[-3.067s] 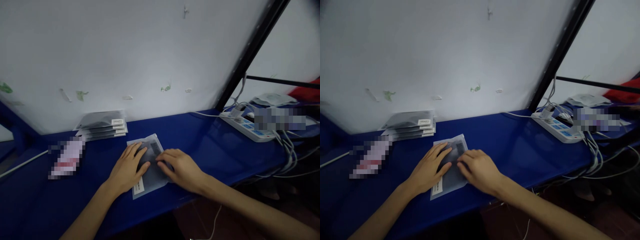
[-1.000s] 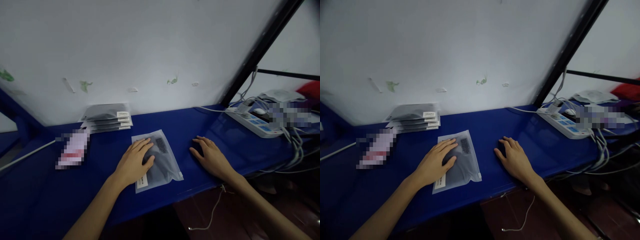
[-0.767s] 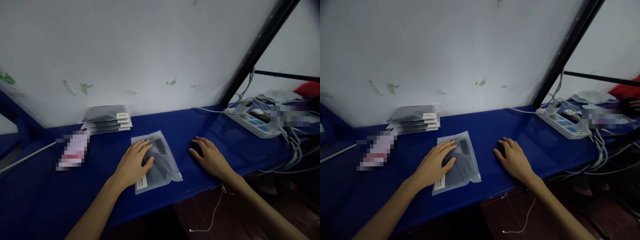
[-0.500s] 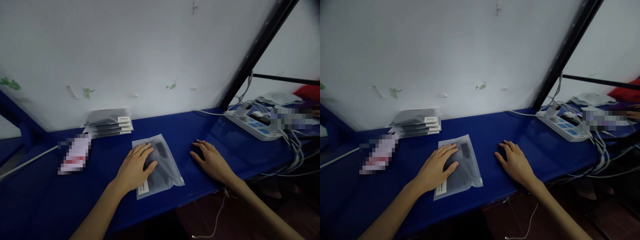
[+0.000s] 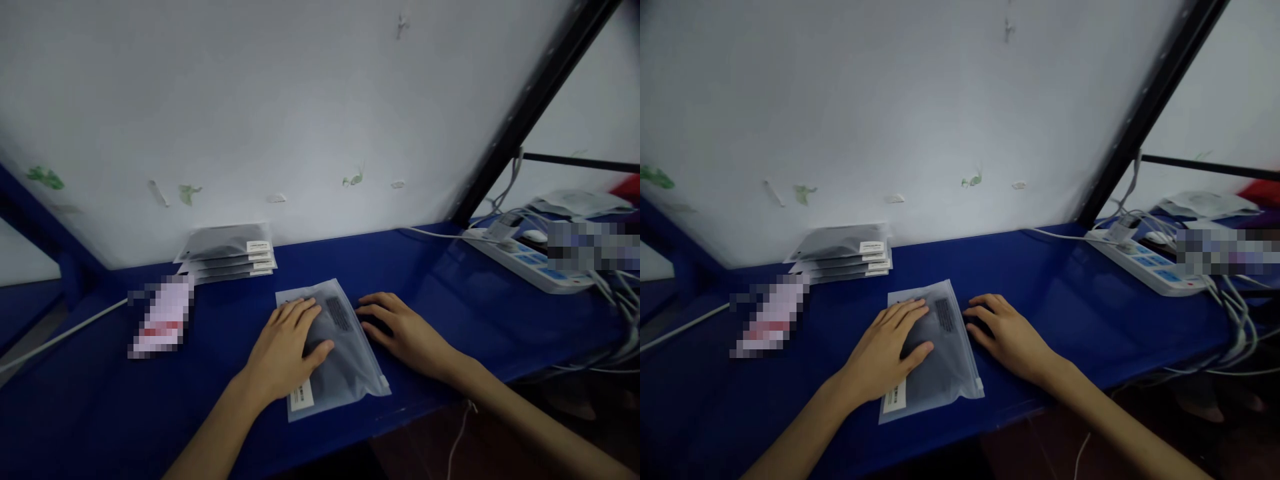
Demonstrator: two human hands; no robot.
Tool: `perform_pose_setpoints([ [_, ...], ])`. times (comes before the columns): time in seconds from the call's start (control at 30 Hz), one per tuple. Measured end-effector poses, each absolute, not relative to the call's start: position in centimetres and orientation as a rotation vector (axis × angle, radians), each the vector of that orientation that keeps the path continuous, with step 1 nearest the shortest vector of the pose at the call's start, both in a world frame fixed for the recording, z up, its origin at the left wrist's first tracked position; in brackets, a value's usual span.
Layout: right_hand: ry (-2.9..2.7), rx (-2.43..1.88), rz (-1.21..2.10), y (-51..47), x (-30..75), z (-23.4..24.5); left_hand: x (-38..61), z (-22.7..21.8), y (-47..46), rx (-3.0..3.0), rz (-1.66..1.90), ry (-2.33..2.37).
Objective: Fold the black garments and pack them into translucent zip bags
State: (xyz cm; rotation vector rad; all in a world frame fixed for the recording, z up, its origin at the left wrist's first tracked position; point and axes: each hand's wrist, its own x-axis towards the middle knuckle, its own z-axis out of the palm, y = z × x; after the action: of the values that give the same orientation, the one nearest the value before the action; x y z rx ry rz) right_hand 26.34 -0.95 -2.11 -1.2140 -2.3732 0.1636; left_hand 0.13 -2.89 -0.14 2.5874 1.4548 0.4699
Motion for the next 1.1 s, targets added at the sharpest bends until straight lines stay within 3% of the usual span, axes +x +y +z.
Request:
perform_pose_setpoints([
  [0.93, -2.131, -1.453, 0.544, -0.7, 22.0, -0.9, 0.3, -0.4, -2.8, 2.584, 0.51, 1.458],
  [1.1, -2.008, -1.612, 0.427, -1.0, 24.5, -1.8, 0.5, -0.5, -2.9, 2.542, 0.44, 1.517],
])
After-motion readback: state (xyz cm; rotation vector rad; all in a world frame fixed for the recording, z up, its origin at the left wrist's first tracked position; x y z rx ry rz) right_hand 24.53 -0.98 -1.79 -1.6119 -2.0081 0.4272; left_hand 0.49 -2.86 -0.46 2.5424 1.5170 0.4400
